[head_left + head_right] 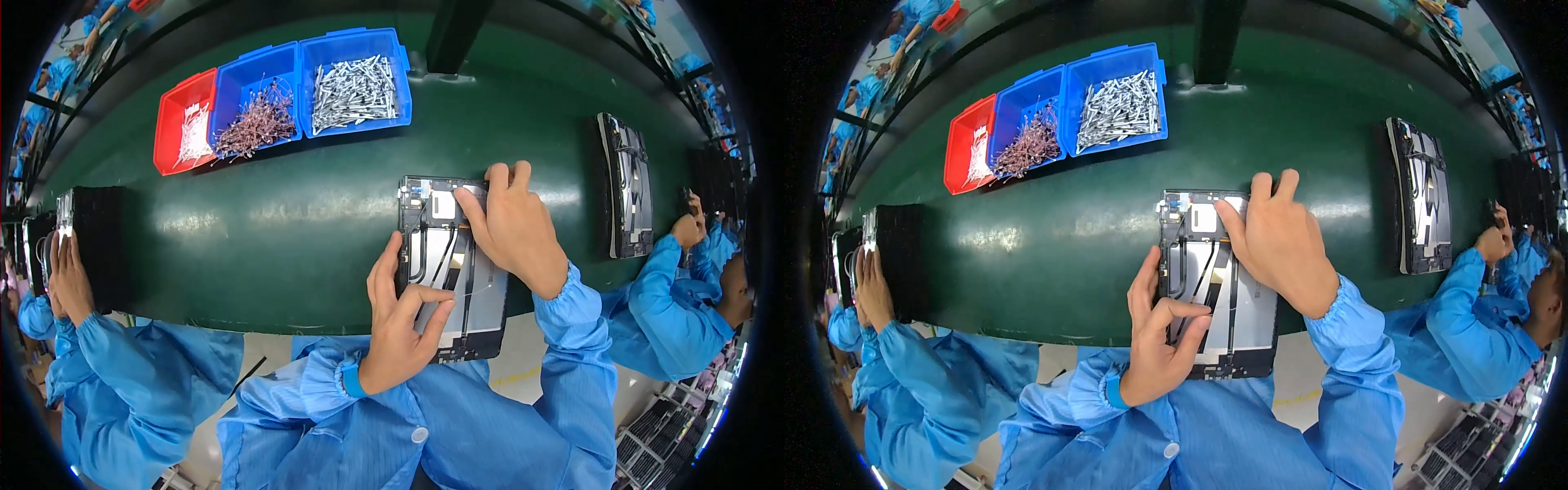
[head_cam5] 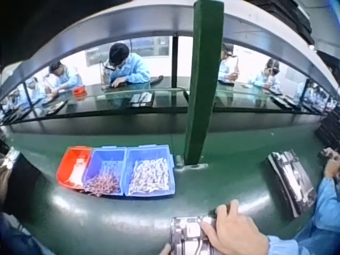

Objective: The person assembles tablet frames on a production line by attaching small components, adhesive strips, and wires from bins onto the frames by hand, then stacks the assembled tablets.

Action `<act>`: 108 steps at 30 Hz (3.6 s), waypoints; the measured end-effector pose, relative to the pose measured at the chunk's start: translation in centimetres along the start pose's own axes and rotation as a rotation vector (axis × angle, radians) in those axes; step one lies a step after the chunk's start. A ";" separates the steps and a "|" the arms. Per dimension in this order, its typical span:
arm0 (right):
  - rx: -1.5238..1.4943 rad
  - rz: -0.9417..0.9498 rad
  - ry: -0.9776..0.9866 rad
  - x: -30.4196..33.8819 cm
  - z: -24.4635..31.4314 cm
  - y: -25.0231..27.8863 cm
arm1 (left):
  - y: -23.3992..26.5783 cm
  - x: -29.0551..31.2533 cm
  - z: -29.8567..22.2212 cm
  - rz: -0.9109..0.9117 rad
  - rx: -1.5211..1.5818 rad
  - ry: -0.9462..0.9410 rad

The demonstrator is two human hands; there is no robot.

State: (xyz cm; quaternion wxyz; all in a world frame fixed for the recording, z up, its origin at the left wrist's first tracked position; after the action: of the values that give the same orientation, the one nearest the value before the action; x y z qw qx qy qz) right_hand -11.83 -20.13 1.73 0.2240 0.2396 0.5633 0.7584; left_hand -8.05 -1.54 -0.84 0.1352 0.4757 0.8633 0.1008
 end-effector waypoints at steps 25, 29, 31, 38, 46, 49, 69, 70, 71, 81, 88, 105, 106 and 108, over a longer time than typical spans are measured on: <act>-0.866 -0.050 0.424 4.3 5.7 0.1 | 5.6 -4.6 -1.6 0.000 -0.294 -0.195; -0.785 -0.043 0.449 2.7 5.9 -0.1 | 5.6 -6.0 -0.3 0.087 -0.198 -0.019; -0.784 -0.016 0.446 1.8 5.7 -0.5 | 5.4 -6.1 2.5 0.160 -0.018 0.209; -0.801 -0.018 0.447 1.4 5.1 -2.4 | 4.1 -6.1 6.8 0.294 0.373 0.615; -0.722 -0.026 0.451 1.6 5.1 -3.0 | 4.0 -6.6 6.7 0.329 0.276 0.636; -0.665 -0.034 0.459 1.8 5.4 -2.8 | 4.0 -6.6 6.6 0.314 0.274 0.647; -0.677 -0.072 0.532 1.8 5.6 -2.3 | 3.8 -6.7 6.6 0.302 0.183 0.649; -0.677 -0.073 0.530 1.8 5.5 -2.3 | 3.8 -6.7 6.6 0.302 0.165 0.644; -0.678 -0.077 0.532 1.8 5.5 -2.3 | 3.7 -6.7 6.6 0.304 0.165 0.644; -0.691 -0.058 0.508 1.8 5.4 -2.6 | 3.8 -7.0 6.5 0.277 0.189 0.663; -0.698 -0.058 0.406 1.9 4.4 -1.9 | 3.8 -7.1 6.6 0.280 0.191 0.616; -0.586 0.088 0.349 0.4 4.7 -1.3 | 2.6 -8.5 6.4 0.470 0.229 0.627; -0.578 0.090 0.347 0.3 4.8 -1.2 | 2.6 -8.5 6.5 0.472 0.213 0.628; -0.620 0.125 0.326 -0.3 4.6 -1.4 | 2.4 -8.6 6.5 0.469 0.203 0.616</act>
State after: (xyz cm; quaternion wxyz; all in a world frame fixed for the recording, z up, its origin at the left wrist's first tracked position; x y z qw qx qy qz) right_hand -8.66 -16.55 1.48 0.1466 0.0701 0.3189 0.9337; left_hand 0.43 -7.28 -5.08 -0.2045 0.6185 0.7368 0.1810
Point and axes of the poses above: each hand's wrist, its own x-axis away from the middle knuckle, its own y-axis out of the back of the hand, z = x × y, the point moved 10 cm from there along -x, towards the middle knuckle, and after that the axes turned 7 degrees about z, right-handed, at the moved point
